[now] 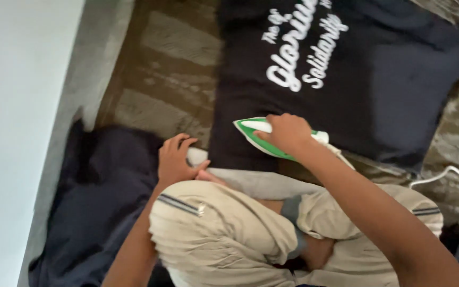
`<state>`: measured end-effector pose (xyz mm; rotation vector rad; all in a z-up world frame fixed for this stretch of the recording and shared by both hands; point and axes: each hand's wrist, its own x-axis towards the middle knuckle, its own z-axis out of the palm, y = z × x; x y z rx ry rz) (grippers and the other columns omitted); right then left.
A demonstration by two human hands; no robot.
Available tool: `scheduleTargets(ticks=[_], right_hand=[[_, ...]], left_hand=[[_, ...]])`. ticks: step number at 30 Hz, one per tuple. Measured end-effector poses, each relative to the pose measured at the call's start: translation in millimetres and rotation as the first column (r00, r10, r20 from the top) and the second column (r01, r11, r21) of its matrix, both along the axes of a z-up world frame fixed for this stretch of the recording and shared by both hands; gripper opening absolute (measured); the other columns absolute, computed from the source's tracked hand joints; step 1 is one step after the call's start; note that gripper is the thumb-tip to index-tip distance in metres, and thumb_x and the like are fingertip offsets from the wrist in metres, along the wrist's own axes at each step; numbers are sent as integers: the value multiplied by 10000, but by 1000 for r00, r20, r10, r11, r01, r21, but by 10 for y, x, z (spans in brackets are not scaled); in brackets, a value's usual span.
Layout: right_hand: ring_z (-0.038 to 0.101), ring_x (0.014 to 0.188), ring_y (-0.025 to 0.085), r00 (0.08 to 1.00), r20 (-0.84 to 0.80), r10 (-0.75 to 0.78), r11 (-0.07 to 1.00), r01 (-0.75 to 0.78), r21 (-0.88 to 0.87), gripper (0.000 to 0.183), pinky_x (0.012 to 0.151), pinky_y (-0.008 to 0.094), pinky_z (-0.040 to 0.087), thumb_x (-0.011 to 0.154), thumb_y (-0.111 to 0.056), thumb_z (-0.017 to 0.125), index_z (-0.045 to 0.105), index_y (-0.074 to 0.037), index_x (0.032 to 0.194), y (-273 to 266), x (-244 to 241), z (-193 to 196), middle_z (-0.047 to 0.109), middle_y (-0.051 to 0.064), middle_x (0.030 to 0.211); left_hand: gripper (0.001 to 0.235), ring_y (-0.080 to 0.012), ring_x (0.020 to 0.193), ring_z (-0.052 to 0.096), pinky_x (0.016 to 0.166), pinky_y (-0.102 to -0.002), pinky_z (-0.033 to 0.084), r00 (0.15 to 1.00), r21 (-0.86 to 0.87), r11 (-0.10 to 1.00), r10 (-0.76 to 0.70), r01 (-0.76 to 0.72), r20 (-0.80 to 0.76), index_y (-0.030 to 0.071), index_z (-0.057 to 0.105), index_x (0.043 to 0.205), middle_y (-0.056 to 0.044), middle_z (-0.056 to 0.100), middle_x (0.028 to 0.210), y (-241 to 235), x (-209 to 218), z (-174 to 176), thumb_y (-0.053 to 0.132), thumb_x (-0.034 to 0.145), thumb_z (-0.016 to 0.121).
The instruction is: The person smooths out a black t-shirt on the floor and uses a green and white iron to press the garment. They move the iron back and forth over the fabric, adjusting the shirt's position as needed.
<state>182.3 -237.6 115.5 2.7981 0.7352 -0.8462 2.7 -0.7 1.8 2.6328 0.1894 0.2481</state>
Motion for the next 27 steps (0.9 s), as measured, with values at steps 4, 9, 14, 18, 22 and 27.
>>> scheduleTargets(ticks=[4, 9, 14, 18, 22, 27], right_hand=[[656, 850, 387, 955, 39, -295, 950, 288, 120, 523, 724, 447, 521, 738, -619, 562, 671, -173, 988, -913, 177, 441, 676, 203, 843], [563, 571, 259, 559, 308, -770, 578, 405, 709, 351, 552, 288, 419, 759, -437, 862, 630, -175, 789, -2938, 122, 262, 542, 69, 581], [419, 458, 87, 212, -97, -972, -75, 108, 991, 280, 401, 251, 316, 872, -256, 662, 490, -77, 743, -3936, -234, 437, 445, 26, 564], [374, 430, 66, -21, -274, -961, -267, -164, 950, 147, 358, 243, 233, 772, -6, 556, 459, -89, 698, -4646, -383, 265, 408, 2, 547], [409, 391, 107, -94, -162, -982, -149, -139, 979, 223, 351, 275, 281, 819, -69, 565, 417, -70, 651, -5103, -551, -105, 427, 55, 486], [356, 438, 81, -141, -170, -975, -140, -206, 969, 115, 395, 258, 263, 725, -86, 495, 439, -78, 626, -5217, -602, -443, 386, 4, 496]], left_hand=[[631, -254, 1058, 509, 826, -384, 416, 994, 30, 994, -108, 109, -15, 234, 567, 1123, -27, 508, 1126, 98, 91, 80, 612, 628, 670], [516, -419, 1142, 523, 953, -513, 374, 703, -398, 898, -160, -188, -693, 89, 655, 1095, -236, 627, 1131, 186, 656, 834, 505, 806, 559], [451, -256, 1034, 599, 859, -398, 448, 615, -10, 1000, -2, -9, -788, 107, 599, 1171, -76, 636, 1136, -677, 1412, 1348, 412, 853, 504], [355, -193, 876, 642, 816, -311, 464, 713, -127, 965, -255, 229, -653, 151, 629, 1109, -34, 678, 1021, -1503, 1599, 975, 323, 801, 595], [312, -180, 849, 653, 789, -311, 469, 666, -127, 937, -323, 326, -673, 160, 652, 1064, -12, 683, 980, -2447, 1910, 871, 331, 813, 581], [212, -201, 711, 609, 705, -336, 464, 770, -130, 900, -425, 416, -477, 133, 650, 1001, -26, 658, 903, -3050, 2087, 471, 255, 846, 572]])
